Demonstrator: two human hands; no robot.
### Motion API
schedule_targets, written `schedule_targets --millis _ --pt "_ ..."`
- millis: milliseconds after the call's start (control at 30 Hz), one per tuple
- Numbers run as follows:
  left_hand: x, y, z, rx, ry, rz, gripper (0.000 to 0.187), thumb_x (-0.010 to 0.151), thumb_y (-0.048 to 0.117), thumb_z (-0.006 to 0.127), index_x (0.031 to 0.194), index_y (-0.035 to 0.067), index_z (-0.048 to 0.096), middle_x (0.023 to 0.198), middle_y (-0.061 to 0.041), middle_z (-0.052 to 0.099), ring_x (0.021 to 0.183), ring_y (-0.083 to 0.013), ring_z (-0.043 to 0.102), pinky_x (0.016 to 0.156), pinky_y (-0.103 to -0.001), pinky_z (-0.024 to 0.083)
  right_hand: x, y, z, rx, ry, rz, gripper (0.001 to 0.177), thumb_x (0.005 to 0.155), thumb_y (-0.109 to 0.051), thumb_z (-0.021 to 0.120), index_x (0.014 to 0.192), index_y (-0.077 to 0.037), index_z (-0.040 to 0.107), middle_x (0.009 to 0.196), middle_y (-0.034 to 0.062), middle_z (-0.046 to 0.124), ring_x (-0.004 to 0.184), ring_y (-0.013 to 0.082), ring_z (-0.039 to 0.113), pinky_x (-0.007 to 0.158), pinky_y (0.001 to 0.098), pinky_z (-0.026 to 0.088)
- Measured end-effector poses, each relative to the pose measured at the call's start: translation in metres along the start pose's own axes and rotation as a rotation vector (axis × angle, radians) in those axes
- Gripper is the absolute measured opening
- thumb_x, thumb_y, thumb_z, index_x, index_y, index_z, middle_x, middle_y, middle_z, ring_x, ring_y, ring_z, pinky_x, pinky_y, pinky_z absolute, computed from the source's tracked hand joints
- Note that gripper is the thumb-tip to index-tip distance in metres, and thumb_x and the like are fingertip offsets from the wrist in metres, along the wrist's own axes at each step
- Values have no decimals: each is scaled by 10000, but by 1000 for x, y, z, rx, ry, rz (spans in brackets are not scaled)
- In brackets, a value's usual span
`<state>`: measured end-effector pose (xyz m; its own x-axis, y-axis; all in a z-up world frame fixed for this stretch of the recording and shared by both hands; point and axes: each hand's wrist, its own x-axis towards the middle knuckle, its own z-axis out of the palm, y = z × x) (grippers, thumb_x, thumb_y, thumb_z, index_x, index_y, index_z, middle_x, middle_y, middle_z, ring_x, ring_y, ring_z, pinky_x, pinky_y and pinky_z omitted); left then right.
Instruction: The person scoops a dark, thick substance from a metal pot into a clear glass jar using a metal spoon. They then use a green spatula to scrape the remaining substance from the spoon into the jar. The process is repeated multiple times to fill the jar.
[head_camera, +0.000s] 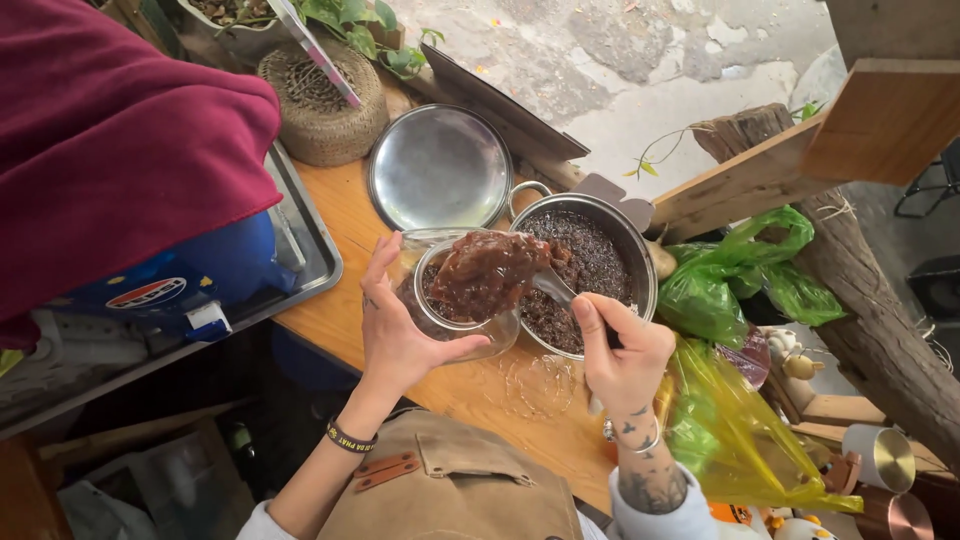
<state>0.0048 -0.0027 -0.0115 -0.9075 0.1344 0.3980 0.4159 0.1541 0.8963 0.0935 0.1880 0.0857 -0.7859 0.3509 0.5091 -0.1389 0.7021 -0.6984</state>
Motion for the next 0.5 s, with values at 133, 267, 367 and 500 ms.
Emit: schedule_targets --millis 133,267,367,500 --pt "-1 -2 0 5 -7 -3 1329 328 395 1009 1351 43 238 1476 -158 313 1432 -421 231 1167 -542 247 -4 5 5 14 31 -27 154 876 -15 658 775 -76 756 408 7 459 420 43 352 406 198 372" --pt "-1 -1 0 -10 -9 -8 1326 328 378 1009 1350 44 232 1476 -166 317 1432 -426 225 1175 -541 226 -6 5 9 45 78 -26 173 885 -2 642 752 -64 735 411 31 449 459 40 338 410 215 368" --pt "-1 1 0 -14 -13 -14 1324 328 365 1010 1348 44 230 1476 -168 320 1431 -430 224 1175 -544 225 -6 7 12 55 97 -29 170 885 5 639 756 -52 734 411 33 453 451 42 339 406 213 356" --pt "0 3 -1 -11 -16 -25 1323 328 363 1012 1346 49 228 1472 -179 331 1428 -435 228 1169 -553 222 -6 9 14 51 123 -39 160 880 16 647 759 -38 735 408 45 456 443 44 337 399 219 343"
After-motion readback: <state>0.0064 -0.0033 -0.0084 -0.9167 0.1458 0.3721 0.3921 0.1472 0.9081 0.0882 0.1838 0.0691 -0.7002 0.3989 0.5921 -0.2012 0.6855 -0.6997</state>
